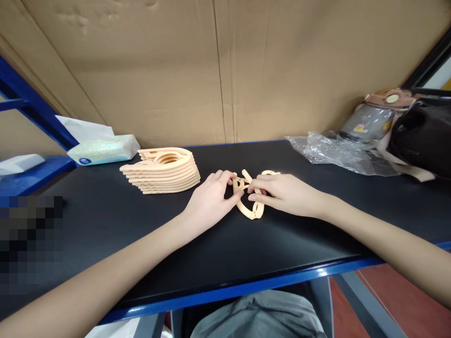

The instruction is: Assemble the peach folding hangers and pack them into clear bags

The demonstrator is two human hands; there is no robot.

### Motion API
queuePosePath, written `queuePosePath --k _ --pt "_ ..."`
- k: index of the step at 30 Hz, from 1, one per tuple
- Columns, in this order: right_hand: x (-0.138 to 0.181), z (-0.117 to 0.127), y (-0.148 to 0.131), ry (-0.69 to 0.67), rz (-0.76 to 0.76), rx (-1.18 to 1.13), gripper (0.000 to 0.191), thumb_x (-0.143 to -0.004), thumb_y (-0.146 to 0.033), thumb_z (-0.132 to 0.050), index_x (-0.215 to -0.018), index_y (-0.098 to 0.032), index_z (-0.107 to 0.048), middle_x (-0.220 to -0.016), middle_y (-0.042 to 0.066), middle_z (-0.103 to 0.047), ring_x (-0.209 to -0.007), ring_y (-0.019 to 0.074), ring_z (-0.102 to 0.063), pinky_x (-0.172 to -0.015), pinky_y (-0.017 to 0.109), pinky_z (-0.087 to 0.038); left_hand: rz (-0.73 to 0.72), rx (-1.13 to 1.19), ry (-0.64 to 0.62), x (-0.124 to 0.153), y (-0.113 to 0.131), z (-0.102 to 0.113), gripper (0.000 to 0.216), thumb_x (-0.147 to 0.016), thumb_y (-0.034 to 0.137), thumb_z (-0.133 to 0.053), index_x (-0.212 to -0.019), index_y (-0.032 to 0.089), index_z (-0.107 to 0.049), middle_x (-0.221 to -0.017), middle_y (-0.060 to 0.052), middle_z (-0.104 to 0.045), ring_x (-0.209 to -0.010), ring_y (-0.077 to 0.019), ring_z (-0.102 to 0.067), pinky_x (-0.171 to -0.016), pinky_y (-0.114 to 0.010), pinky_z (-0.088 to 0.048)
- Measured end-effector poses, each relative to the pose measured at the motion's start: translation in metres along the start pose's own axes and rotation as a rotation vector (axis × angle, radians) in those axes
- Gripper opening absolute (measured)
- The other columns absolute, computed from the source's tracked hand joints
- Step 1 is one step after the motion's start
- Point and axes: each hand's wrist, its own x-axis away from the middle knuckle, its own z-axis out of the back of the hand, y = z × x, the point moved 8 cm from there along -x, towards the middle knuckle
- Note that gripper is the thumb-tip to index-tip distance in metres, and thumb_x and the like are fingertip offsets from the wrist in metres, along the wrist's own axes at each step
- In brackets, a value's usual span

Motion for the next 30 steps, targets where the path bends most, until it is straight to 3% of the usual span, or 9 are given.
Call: queuePosePath --k 8,12,19,24,30 --pt "0.001 -0.003 -0.009 -0.032 0.103 -0.115 0.035 -0.097 -0.051 -0.042 -0.098 -0.021 -0.061 -0.097 0.002 -0.063 -0.079 0.0159 -0.056 -0.067 0.028 -0.036 0.055 0.085 -0.02 -0.002 -0.004 0.0 0.024 -0.08 0.027 -0.058 -0.105 0.024 -0.057 -0.103 0.0 -0.062 -0.097 -0.0216 -0.058 -0.078 -0.035 -0.049" --pt "0.001 -0.004 -0.011 -0.047 0.128 -0.156 0.036 -0.095 -0.052 -0.043 -0.097 -0.022 -0.061 -0.091 0.001 -0.063 -0.077 0.0147 -0.056 -0.066 0.027 -0.036 0.052 0.117 -0.024 -0.003 -0.004 0.0 0.025 -0.079 0.023 -0.058 -0.104 0.024 -0.058 -0.103 0.0 -0.062 -0.098 -0.021 -0.058 -0.08 -0.035 -0.048" --pt "0.001 -0.005 -0.012 -0.066 0.12 -0.099 0.023 -0.095 -0.039 -0.05 -0.103 -0.021 -0.061 -0.086 0.0 -0.06 -0.07 0.0133 -0.053 -0.063 0.026 -0.035 0.032 0.144 -0.025 -0.003 -0.005 -0.001 0.023 -0.082 0.021 -0.056 -0.104 0.025 -0.058 -0.106 0.0 -0.063 -0.102 -0.0204 -0.058 -0.083 -0.034 -0.048" --pt "0.0 -0.002 0.001 -0.057 0.018 -0.034 0.022 -0.092 -0.042 -0.054 -0.098 -0.02 -0.057 -0.072 -0.002 -0.058 -0.063 0.0143 -0.052 -0.057 0.026 -0.032 0.034 0.124 -0.019 -0.003 -0.007 -0.002 0.022 -0.083 0.02 -0.055 -0.104 0.024 -0.059 -0.107 -0.001 -0.063 -0.1 -0.0222 -0.058 -0.081 -0.036 -0.049" --pt "0.0 0.006 0.015 -0.026 -0.09 0.021 0.027 -0.092 -0.036 -0.055 -0.115 -0.022 -0.057 -0.067 -0.005 -0.058 -0.059 0.0139 -0.053 -0.057 0.026 -0.032 0.038 0.109 -0.021 -0.003 -0.007 0.0 0.021 -0.086 0.017 -0.052 -0.105 0.024 -0.057 -0.108 -0.001 -0.062 -0.102 -0.0213 -0.058 -0.083 -0.036 -0.049"
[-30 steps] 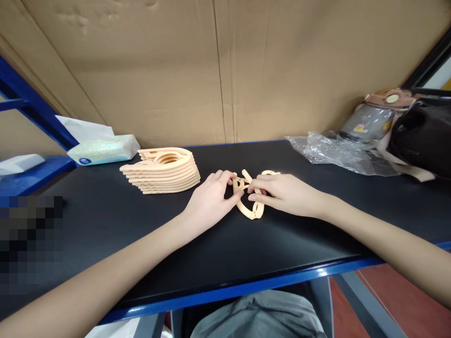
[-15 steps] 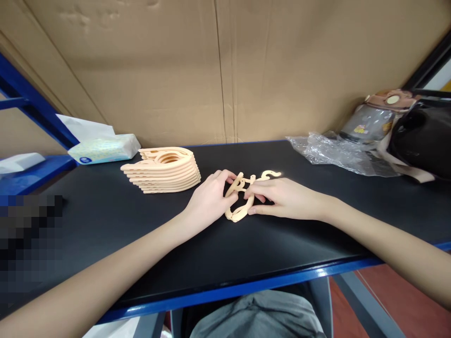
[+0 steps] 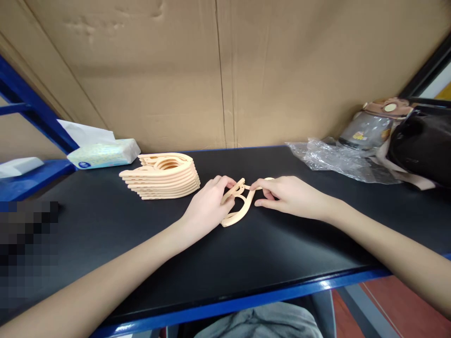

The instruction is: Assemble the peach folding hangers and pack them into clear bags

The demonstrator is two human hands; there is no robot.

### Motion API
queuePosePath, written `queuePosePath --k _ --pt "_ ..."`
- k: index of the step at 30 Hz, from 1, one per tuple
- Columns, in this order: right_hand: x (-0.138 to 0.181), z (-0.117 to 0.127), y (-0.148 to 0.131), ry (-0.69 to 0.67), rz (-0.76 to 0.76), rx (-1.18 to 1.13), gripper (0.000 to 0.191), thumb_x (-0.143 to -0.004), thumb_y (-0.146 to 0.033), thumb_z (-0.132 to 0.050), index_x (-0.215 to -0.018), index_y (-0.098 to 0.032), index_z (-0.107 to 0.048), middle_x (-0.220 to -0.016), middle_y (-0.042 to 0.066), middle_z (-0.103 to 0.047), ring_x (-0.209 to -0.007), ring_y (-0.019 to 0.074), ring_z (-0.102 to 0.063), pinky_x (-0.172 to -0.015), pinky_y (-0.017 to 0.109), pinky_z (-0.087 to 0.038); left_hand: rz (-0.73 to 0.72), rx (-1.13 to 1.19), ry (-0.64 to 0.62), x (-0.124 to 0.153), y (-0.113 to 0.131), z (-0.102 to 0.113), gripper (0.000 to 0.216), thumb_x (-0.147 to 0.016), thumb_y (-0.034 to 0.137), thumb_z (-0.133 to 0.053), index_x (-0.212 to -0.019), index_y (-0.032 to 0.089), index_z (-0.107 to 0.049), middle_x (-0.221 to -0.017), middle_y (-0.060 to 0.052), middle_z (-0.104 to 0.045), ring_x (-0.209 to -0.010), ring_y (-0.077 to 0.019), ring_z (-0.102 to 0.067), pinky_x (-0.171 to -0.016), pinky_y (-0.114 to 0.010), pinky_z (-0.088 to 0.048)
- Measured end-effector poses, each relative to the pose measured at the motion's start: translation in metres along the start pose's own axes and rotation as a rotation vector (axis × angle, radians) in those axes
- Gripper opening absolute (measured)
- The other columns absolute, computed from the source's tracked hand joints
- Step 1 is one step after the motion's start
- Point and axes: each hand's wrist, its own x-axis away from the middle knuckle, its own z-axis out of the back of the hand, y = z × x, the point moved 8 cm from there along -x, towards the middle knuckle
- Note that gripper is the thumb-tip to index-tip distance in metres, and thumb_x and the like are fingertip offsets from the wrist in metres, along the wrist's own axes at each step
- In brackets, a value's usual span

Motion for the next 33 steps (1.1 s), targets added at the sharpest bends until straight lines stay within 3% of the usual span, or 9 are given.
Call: queuePosePath --k 6,12,16,20,23,26,30,33 --pt "0.0 0.003 -0.001 0.007 0.023 0.013 0.024 -0.092 -0.037 -0.055 -0.109 -0.022 -0.062 -0.066 -0.004 -0.057 -0.058 0.0134 -0.052 -0.055 0.025 -0.03 -0.012 -0.044 0.004 0.0 0.001 0.0 0.02 -0.086 0.015 -0.051 -0.103 0.023 -0.057 -0.107 -0.001 -0.06 -0.102 -0.0219 -0.055 -0.084 -0.037 -0.048" --pt "-0.001 0.001 0.004 0.028 0.019 0.049 0.03 -0.095 -0.034 -0.049 -0.123 -0.028 -0.058 -0.074 -0.001 -0.064 -0.063 0.0152 -0.058 -0.06 0.025 -0.035 -0.042 -0.084 0.006 -0.001 0.001 0.0 0.022 -0.089 0.015 -0.046 -0.106 0.023 -0.056 -0.105 -0.002 -0.06 -0.098 -0.0218 -0.055 -0.079 -0.037 -0.047" --pt "-0.001 -0.001 0.003 0.037 0.046 0.067 0.025 -0.097 -0.031 -0.044 -0.115 -0.026 -0.06 -0.082 0.001 -0.067 -0.068 0.0163 -0.06 -0.062 0.026 -0.036 -0.059 -0.098 0.012 -0.002 0.0 -0.002 0.021 -0.091 0.016 -0.044 -0.108 0.023 -0.055 -0.106 -0.003 -0.059 -0.1 -0.0224 -0.054 -0.082 -0.038 -0.047" --pt "-0.001 -0.001 -0.001 0.021 0.055 0.048 0.018 -0.095 -0.032 -0.047 -0.097 -0.022 -0.062 -0.076 0.0 -0.064 -0.062 0.0138 -0.056 -0.059 0.025 -0.034 -0.07 -0.114 0.022 -0.002 -0.001 -0.002 0.021 -0.091 0.016 -0.043 -0.108 0.023 -0.055 -0.105 -0.003 -0.059 -0.1 -0.0229 -0.053 -0.083 -0.038 -0.046" --pt "-0.001 0.001 -0.001 0.003 0.055 0.007 0.018 -0.093 -0.034 -0.051 -0.097 -0.022 -0.063 -0.068 -0.002 -0.06 -0.059 0.0126 -0.053 -0.057 0.024 -0.033 -0.074 -0.116 0.025 -0.002 -0.001 -0.002 0.022 -0.091 0.016 -0.043 -0.108 0.023 -0.055 -0.103 -0.003 -0.059 -0.098 -0.0229 -0.053 -0.082 -0.038 -0.046" --pt "-0.001 0.009 0.01 0.034 0.013 -0.049 0.023 -0.093 -0.04 -0.051 -0.099 -0.023 -0.066 -0.064 -0.004 -0.059 -0.057 0.0122 -0.052 -0.057 0.024 -0.033 -0.073 -0.101 0.023 -0.002 -0.001 -0.001 0.023 -0.09 0.014 -0.044 -0.107 0.022 -0.056 -0.102 -0.003 -0.059 -0.098 -0.0225 -0.052 -0.085 -0.038 -0.045" --pt "0.0 0.028 0.038 0.181 -0.041 -0.048 0.024 -0.09 -0.038 -0.055 -0.104 -0.022 -0.067 -0.088 0.002 -0.064 -0.073 0.0146 -0.057 -0.068 0.027 -0.04 -0.049 -0.058 0.029 -0.005 -0.003 0.0 0.021 -0.09 0.015 -0.044 -0.103 0.021 -0.059 -0.1 -0.004 -0.061 -0.095 -0.0224 -0.053 -0.086 -0.039 -0.045" --pt "-0.001 0.026 0.055 0.138 -0.096 -0.061 0.026 -0.088 -0.039 -0.057 -0.105 -0.021 -0.066 -0.095 0.004 -0.065 -0.082 0.0171 -0.06 -0.071 0.029 -0.043 -0.024 -0.02 0.041 -0.006 -0.005 0.001 0.02 -0.09 0.018 -0.044 -0.101 0.022 -0.06 -0.099 -0.004 -0.063 -0.094 -0.0223 -0.054 -0.084 -0.038 -0.045"
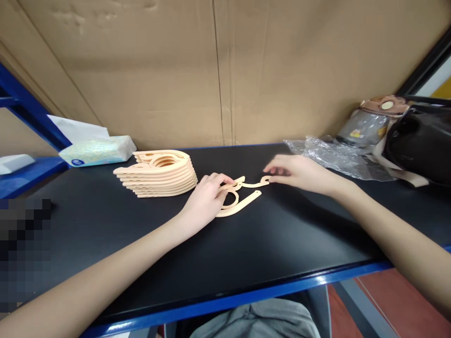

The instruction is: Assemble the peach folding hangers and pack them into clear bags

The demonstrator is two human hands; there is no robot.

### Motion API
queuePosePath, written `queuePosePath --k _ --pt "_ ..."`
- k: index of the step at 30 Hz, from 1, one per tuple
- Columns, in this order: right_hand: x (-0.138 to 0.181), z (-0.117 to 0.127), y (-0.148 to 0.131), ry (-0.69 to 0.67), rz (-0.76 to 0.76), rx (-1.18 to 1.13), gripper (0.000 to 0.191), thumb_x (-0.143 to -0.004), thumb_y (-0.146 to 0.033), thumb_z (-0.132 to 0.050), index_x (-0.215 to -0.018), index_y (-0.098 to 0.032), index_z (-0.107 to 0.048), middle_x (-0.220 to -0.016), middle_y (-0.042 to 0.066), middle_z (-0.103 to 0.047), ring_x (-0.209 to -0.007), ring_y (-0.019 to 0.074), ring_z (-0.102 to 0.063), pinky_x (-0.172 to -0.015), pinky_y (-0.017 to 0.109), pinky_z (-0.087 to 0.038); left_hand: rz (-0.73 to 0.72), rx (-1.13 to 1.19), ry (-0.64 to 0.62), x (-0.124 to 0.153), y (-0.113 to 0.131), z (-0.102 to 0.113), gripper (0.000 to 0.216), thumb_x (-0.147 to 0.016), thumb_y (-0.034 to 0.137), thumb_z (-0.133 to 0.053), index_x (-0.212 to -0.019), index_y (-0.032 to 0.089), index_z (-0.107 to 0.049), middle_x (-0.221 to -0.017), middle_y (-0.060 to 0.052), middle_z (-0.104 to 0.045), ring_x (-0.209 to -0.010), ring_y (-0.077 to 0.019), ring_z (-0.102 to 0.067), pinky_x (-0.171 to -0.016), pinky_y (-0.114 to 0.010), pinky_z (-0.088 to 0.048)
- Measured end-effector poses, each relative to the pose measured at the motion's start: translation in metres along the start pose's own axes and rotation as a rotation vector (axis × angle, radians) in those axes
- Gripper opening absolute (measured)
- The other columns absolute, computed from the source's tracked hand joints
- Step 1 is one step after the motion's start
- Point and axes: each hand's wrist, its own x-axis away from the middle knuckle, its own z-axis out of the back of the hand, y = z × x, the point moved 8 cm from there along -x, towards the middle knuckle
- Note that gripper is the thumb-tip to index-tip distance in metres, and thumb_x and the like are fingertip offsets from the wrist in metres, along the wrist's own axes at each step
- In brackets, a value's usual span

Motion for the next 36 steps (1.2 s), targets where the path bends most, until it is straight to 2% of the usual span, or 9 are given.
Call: queuePosePath --k 4,10,15,18,21,24,28,32,36 --pt "0.0 -0.006 0.006 -0.087 -0.034 0.007 0.02 -0.087 -0.038 -0.056 -0.094 -0.021 -0.066 -0.086 0.002 -0.067 -0.075 0.0164 -0.06 -0.067 0.028 -0.042 0.016 0.034 0.006 -0.001 -0.001 0.001 0.02 -0.09 0.018 -0.045 -0.099 0.023 -0.062 -0.097 -0.003 -0.064 -0.092 -0.0219 -0.055 -0.082 -0.038 -0.046" --pt "0.004 -0.003 0.018 -0.082 -0.148 0.052 0.018 -0.085 -0.035 -0.056 -0.097 -0.022 -0.051 -0.077 -0.001 -0.067 -0.062 0.0149 -0.057 -0.058 0.027 -0.037 0.029 0.073 0.008 -0.001 -0.003 -0.001 0.022 -0.088 0.013 -0.047 -0.097 0.023 -0.064 -0.098 -0.002 -0.066 -0.093 -0.0211 -0.055 -0.084 -0.037 -0.046" --pt "0.008 -0.008 0.018 -0.131 -0.202 0.001 0.013 -0.087 -0.034 -0.051 -0.083 -0.022 -0.047 -0.065 -0.003 -0.067 -0.05 0.0129 -0.055 -0.053 0.026 -0.037 0.025 0.085 0.021 -0.001 -0.003 -0.002 0.024 -0.087 0.01 -0.047 -0.093 0.024 -0.066 -0.1 -0.001 -0.067 -0.093 -0.0209 -0.055 -0.087 -0.037 -0.044" --pt "0.008 -0.012 0.006 -0.164 -0.176 -0.077 0.018 -0.09 -0.037 -0.047 -0.08 -0.022 -0.048 -0.062 -0.004 -0.067 -0.047 0.0113 -0.056 -0.051 0.024 -0.039 0.025 0.091 0.025 -0.001 -0.003 -0.001 0.025 -0.087 0.008 -0.046 -0.091 0.024 -0.066 -0.1 -0.001 -0.067 -0.094 -0.0207 -0.055 -0.086 -0.036 -0.045" --pt "0.007 -0.013 -0.008 -0.144 -0.121 -0.121 0.018 -0.092 -0.037 -0.046 -0.084 -0.022 -0.054 -0.063 -0.005 -0.067 -0.053 0.0108 -0.057 -0.056 0.023 -0.04 0.021 0.097 0.03 -0.001 -0.003 0.0 0.024 -0.087 0.009 -0.047 -0.09 0.024 -0.066 -0.099 0.0 -0.067 -0.094 -0.0202 -0.055 -0.085 -0.035 -0.045" --pt "0.005 -0.013 -0.024 -0.106 -0.006 -0.092 0.018 -0.091 -0.034 -0.052 -0.093 -0.022 -0.065 -0.061 -0.005 -0.062 -0.054 0.0104 -0.052 -0.057 0.023 -0.036 0.021 0.099 0.037 -0.001 -0.003 0.0 0.023 -0.091 0.013 -0.047 -0.09 0.024 -0.067 -0.098 0.0 -0.068 -0.093 -0.0201 -0.055 -0.084 -0.035 -0.044" --pt "0.006 -0.022 -0.037 -0.163 0.088 -0.044 0.021 -0.089 -0.033 -0.057 -0.099 -0.024 -0.073 -0.058 -0.005 -0.057 -0.05 0.0091 -0.044 -0.053 0.023 -0.03 0.031 0.088 0.051 -0.003 -0.006 -0.002 0.02 -0.091 0.014 -0.049 -0.089 0.023 -0.067 -0.096 -0.001 -0.067 -0.093 -0.0209 -0.054 -0.083 -0.034 -0.044" --pt "0.007 -0.026 -0.046 -0.203 0.131 -0.063 0.024 -0.089 -0.037 -0.059 -0.095 -0.022 -0.076 -0.054 -0.005 -0.05 -0.049 0.0085 -0.041 -0.053 0.023 -0.029 0.028 0.071 0.05 -0.004 -0.007 -0.005 0.02 -0.09 0.011 -0.05 -0.089 0.023 -0.066 -0.097 -0.001 -0.066 -0.092 -0.0211 -0.054 -0.083 -0.035 -0.044" --pt "0.009 -0.029 -0.054 -0.243 0.174 -0.159 0.024 -0.087 -0.038 -0.062 -0.089 -0.02 -0.077 -0.054 -0.005 -0.051 -0.049 0.008 -0.042 -0.052 0.023 -0.029 0.022 0.052 0.05 -0.005 -0.007 -0.005 0.021 -0.089 0.009 -0.05 -0.088 0.023 -0.066 -0.097 -0.001 -0.067 -0.091 -0.0214 -0.054 -0.085 -0.037 -0.044"
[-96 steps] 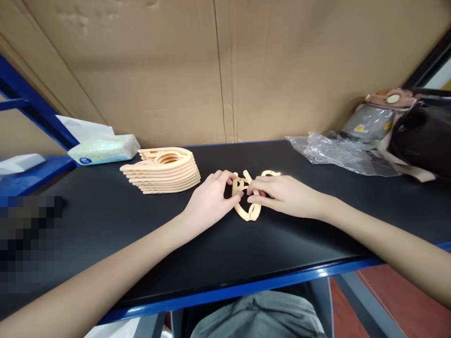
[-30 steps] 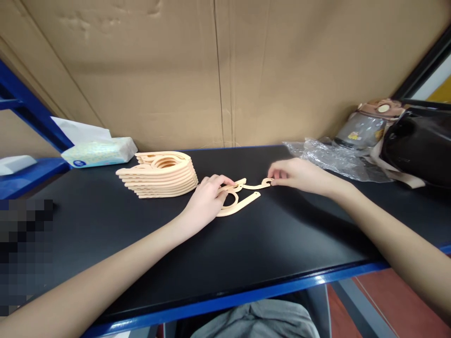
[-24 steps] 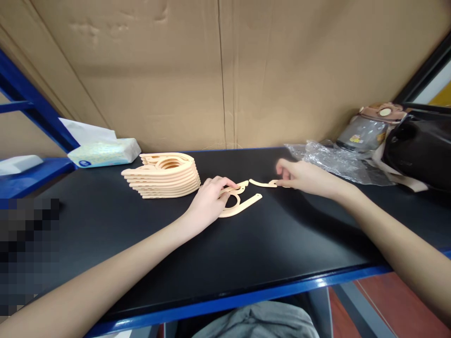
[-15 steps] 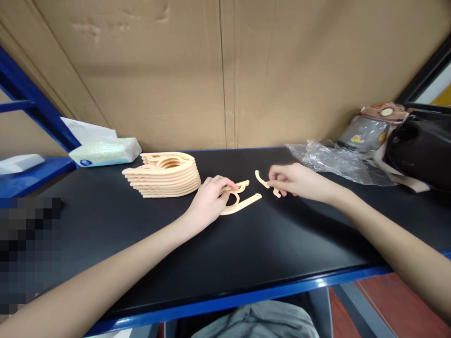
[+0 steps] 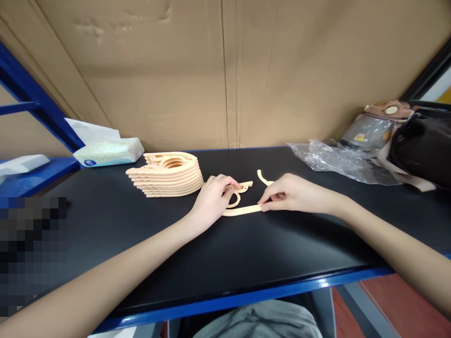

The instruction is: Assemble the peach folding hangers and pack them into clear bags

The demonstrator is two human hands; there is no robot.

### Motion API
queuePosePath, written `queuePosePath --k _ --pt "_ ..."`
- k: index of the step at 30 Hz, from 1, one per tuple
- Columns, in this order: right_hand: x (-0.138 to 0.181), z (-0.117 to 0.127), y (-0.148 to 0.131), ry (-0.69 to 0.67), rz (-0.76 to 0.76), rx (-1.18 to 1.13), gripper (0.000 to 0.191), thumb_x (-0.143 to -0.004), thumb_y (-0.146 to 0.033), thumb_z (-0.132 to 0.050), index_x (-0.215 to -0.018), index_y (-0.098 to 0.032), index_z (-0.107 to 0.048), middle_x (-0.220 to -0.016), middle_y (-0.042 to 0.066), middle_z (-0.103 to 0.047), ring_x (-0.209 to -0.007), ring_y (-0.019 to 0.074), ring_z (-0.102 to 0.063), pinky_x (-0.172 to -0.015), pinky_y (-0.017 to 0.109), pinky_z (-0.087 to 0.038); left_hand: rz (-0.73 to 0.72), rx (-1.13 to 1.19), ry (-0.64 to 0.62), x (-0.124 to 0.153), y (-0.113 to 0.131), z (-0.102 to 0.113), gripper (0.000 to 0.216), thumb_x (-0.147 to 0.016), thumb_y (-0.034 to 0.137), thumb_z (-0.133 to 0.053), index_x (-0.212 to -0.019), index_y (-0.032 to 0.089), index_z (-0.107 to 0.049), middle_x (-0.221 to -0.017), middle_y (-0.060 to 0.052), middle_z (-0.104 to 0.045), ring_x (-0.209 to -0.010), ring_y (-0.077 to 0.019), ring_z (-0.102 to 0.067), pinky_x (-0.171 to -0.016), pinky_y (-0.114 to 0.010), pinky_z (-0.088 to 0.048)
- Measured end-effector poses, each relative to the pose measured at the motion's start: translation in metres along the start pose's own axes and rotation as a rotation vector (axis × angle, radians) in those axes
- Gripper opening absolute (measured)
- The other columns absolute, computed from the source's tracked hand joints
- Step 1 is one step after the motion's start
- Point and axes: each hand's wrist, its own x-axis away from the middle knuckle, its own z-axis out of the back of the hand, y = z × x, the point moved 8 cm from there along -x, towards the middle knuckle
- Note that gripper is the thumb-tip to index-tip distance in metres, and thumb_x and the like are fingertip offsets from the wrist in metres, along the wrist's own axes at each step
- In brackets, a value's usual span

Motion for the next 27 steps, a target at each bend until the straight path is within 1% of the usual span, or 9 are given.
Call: queuePosePath --k 3,5,8,10,11,15,18,22,27 --pt "0.001 -0.005 -0.003 -0.043 0.032 -0.095 0.026 -0.082 -0.044 -0.067 -0.087 -0.021 -0.078 -0.052 -0.006 -0.049 -0.048 0.0076 -0.04 -0.05 0.024 -0.027 -0.002 -0.011 0.003 0.0 0.001 0.0 0.022 -0.089 0.009 -0.049 -0.089 0.023 -0.066 -0.098 -0.001 -0.067 -0.092 -0.0218 -0.053 -0.086 -0.038 -0.044" --pt "0.002 -0.001 -0.001 -0.026 0.037 -0.126 0.03 -0.081 -0.047 -0.067 -0.089 -0.021 -0.077 -0.054 -0.005 -0.052 -0.049 0.0083 -0.042 -0.05 0.024 -0.028 -0.004 -0.018 0.004 0.0 0.001 0.001 0.022 -0.089 0.009 -0.049 -0.089 0.023 -0.066 -0.098 -0.001 -0.067 -0.092 -0.0221 -0.053 -0.087 -0.039 -0.043" --pt "0.006 0.02 0.01 0.126 0.013 -0.082 0.032 -0.085 -0.047 -0.062 -0.095 -0.02 -0.075 -0.067 0.0 -0.062 -0.057 0.0116 -0.051 -0.057 0.025 -0.035 -0.007 -0.025 0.003 0.001 0.003 0.001 0.022 -0.088 0.009 -0.049 -0.088 0.023 -0.066 -0.096 -0.001 -0.066 -0.091 -0.022 -0.053 -0.086 -0.04 -0.043" --pt "0.011 0.035 0.02 0.212 -0.008 0.03 0.027 -0.089 -0.041 -0.058 -0.094 -0.02 -0.074 -0.08 0.003 -0.065 -0.067 0.0142 -0.056 -0.064 0.027 -0.039 -0.01 -0.025 0.002 0.001 0.003 0.002 0.023 -0.088 0.008 -0.048 -0.087 0.024 -0.066 -0.095 0.0 -0.066 -0.09 -0.0217 -0.053 -0.086 -0.039 -0.044" --pt "0.012 0.039 0.025 0.216 -0.012 0.101 0.024 -0.091 -0.037 -0.056 -0.093 -0.021 -0.074 -0.086 0.004 -0.064 -0.071 0.0151 -0.057 -0.067 0.028 -0.04 -0.012 -0.024 0.002 0.001 0.004 0.002 0.023 -0.088 0.008 -0.048 -0.087 0.024 -0.065 -0.095 0.0 -0.066 -0.09 -0.0215 -0.054 -0.085 -0.039 -0.044" --pt "0.013 0.036 0.038 0.119 0.001 0.214 0.024 -0.09 -0.02 -0.049 -0.088 -0.024 -0.073 -0.1 0.005 -0.059 -0.086 0.0174 -0.058 -0.075 0.03 -0.041 -0.022 -0.018 0.005 0.002 0.005 0.003 0.023 -0.088 0.008 -0.047 -0.088 0.024 -0.064 -0.096 0.0 -0.066 -0.091 -0.0213 -0.054 -0.084 -0.038 -0.044" --pt "0.011 0.029 0.04 0.054 0.0 0.203 0.024 -0.088 -0.015 -0.049 -0.085 -0.023 -0.071 -0.098 0.004 -0.059 -0.084 0.016 -0.058 -0.074 0.028 -0.041 -0.031 -0.02 0.013 0.003 0.007 0.004 0.021 -0.089 0.009 -0.048 -0.091 0.023 -0.063 -0.095 -0.001 -0.065 -0.09 -0.0213 -0.054 -0.083 -0.038 -0.044" --pt "0.01 0.025 0.037 0.021 -0.021 0.187 0.02 -0.088 -0.02 -0.052 -0.084 -0.023 -0.071 -0.091 0.002 -0.06 -0.078 0.0151 -0.058 -0.069 0.028 -0.04 -0.064 -0.023 0.016 0.005 0.012 0.007 0.017 -0.09 0.012 -0.048 -0.094 0.022 -0.062 -0.095 -0.002 -0.063 -0.089 -0.0211 -0.053 -0.081 -0.037 -0.043" --pt "0.01 0.025 0.036 0.032 -0.067 0.159 0.017 -0.088 -0.027 -0.055 -0.09 -0.022 -0.071 -0.088 0.003 -0.061 -0.075 0.0149 -0.057 -0.065 0.027 -0.039 -0.141 -0.034 0.011 0.008 0.024 0.013 0.013 -0.092 0.018 -0.048 -0.095 0.021 -0.06 -0.093 -0.003 -0.062 -0.09 -0.0224 -0.052 -0.081 -0.038 -0.043"
